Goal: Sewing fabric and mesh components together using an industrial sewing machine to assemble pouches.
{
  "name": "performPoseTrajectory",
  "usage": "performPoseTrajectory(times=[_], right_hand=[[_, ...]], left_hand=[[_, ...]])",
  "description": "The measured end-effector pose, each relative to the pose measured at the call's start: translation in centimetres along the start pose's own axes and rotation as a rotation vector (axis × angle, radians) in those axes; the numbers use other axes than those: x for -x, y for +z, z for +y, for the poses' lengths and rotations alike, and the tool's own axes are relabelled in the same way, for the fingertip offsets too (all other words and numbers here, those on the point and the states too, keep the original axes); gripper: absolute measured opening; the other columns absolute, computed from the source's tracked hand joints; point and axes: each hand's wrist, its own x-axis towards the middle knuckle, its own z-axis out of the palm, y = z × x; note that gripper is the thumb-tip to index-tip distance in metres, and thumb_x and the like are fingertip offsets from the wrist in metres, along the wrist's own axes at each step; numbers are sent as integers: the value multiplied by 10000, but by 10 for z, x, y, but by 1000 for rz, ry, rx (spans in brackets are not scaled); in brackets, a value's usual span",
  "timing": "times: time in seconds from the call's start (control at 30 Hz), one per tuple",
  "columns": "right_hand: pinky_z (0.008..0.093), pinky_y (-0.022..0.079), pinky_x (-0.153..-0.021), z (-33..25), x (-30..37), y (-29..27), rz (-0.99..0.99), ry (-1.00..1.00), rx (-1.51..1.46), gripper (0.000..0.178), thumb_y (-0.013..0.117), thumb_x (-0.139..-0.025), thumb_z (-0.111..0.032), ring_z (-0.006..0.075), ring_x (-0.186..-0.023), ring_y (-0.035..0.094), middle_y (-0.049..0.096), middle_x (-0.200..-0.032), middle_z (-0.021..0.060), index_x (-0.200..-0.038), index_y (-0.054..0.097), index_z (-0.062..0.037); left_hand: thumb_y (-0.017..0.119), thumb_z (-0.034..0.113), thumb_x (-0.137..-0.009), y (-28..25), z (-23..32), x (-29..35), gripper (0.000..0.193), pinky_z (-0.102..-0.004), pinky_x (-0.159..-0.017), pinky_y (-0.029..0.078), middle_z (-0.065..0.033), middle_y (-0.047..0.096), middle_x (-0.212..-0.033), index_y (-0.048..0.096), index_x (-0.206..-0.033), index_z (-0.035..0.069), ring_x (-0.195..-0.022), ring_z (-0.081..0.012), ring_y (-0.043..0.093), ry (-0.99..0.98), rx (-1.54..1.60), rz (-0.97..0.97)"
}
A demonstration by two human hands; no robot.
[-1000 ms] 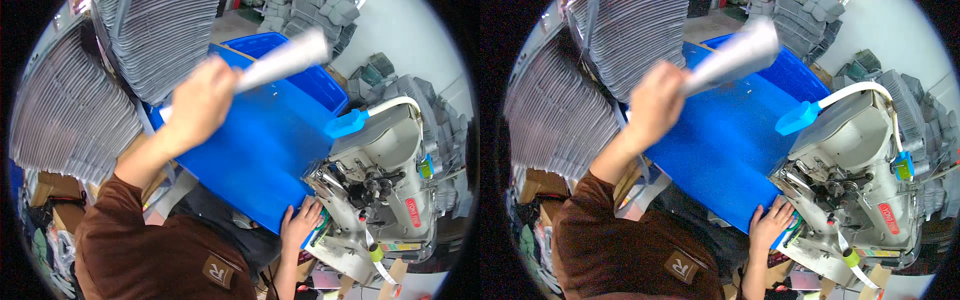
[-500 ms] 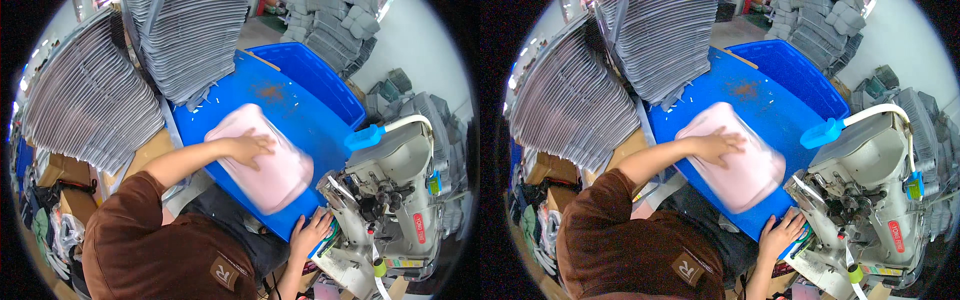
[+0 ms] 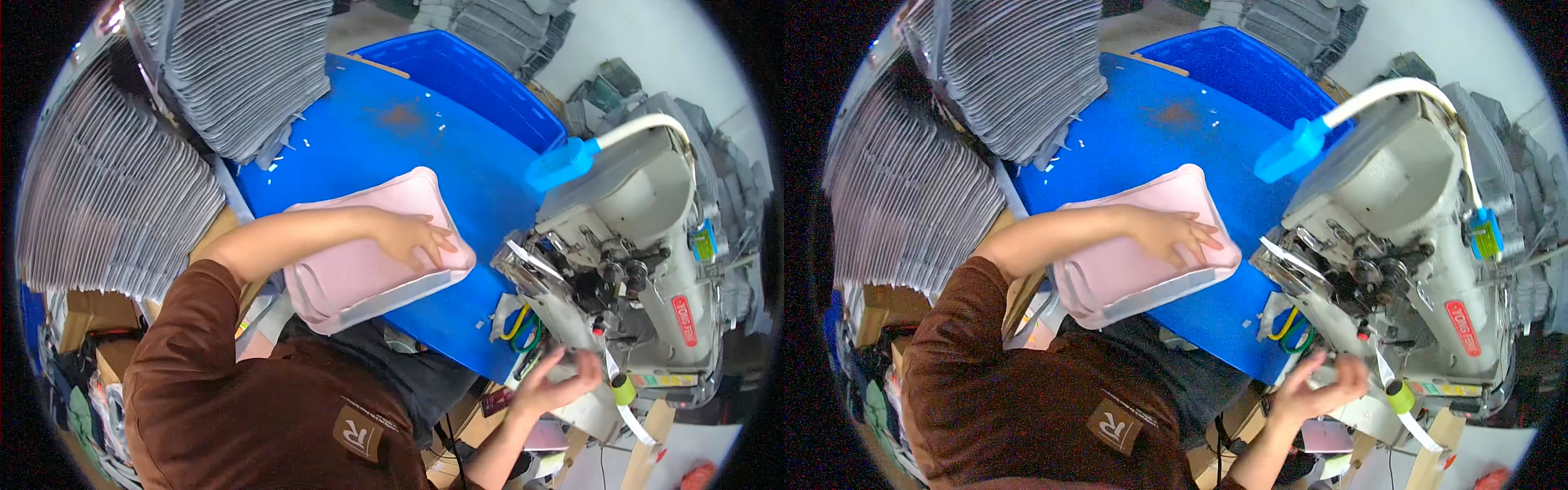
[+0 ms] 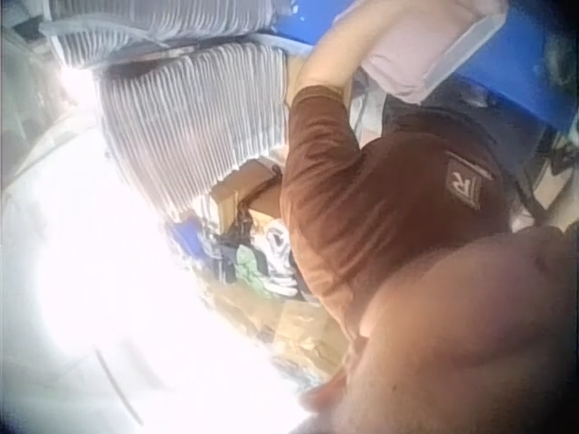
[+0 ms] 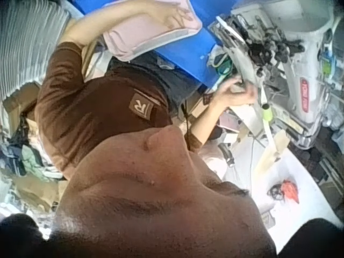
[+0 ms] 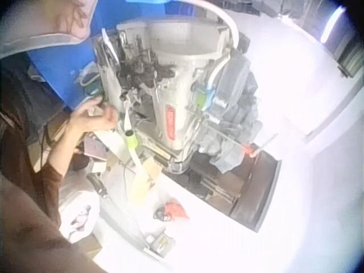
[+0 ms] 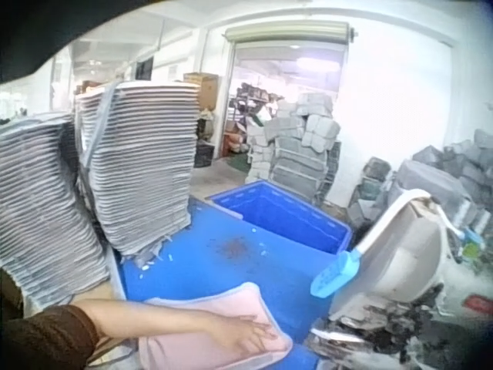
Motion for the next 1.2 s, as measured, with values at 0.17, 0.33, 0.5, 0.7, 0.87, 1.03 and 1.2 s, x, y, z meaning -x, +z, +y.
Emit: performPoseTrajectory(times=[0.17, 0.33, 0.5, 0.7, 0.87, 1.03, 1.2], right_hand=[[489, 369, -1030, 12, -50, -13, -59, 38, 257, 338, 692, -847, -70, 401, -1210, 480, 507, -1289, 205, -1154, 564, -7], [505, 362, -1034, 34, -61, -25, -165, -9, 342, 114, 669, -856, -66, 384, -1210, 485, 542, -1247, 162, -954, 622, -34], [513, 350, -1050, 37, -57, -30, -128, -25, 393, 71, 678, -847, -72, 358, -1197, 503, 558, -1228, 142, -884, 630, -34], [517, 333, -1065, 31, -60, -24, -72, -40, 410, 103, 690, -842, -61, 356, -1207, 508, 558, -1258, 152, -916, 625, -29], [513, 412, -965, -11, -13, -14, -447, 28, -68, 226, 736, -812, -111, 362, -1106, 551, 560, -1182, 201, -982, 629, -8], [493, 438, -888, -83, -14, 67, -649, -513, -366, 375, 768, -750, -192, 348, -991, 560, 599, -1053, 158, -1040, 603, -21], [447, 448, -805, -80, 23, 94, -855, -429, -470, 445, 773, -730, -236, 341, -906, 578, 627, -954, 139, -1068, 597, -6]], left_hand=[[734, 127, -842, -33, 69, -41, 196, -290, -687, 496, -48, 682, -976, 660, -1012, 62, -761, -127, 628, -218, 510, 775], [728, 103, -865, -40, 93, -63, 143, -221, -622, 444, -4, 616, -784, 643, -948, 24, -710, -48, 561, -79, 788, 808], [697, 73, -891, -34, 84, -79, 82, -198, -603, 426, 21, 619, -778, 635, -915, 26, -703, -25, 542, -139, 1027, 686], [737, 109, -854, -50, 123, -50, 165, -230, -582, 420, -10, 612, -749, 598, -913, 41, -674, -57, 546, -264, 738, 884], [728, 52, -803, -88, 214, 18, 152, -303, -561, 458, -113, 623, -733, 589, -858, 26, -603, -186, 569, 479, 675, 1154], [634, 3, -893, -114, 248, 59, 57, -280, -454, 420, -247, 681, -1024, 682, -913, -20, -506, -183, 529, 1066, 703, 885], [658, 31, -875, -110, 259, 74, 59, -242, -431, 359, -230, 694, -986, 695, -887, -12, -483, -131, 493, 1051, 761, 883]])
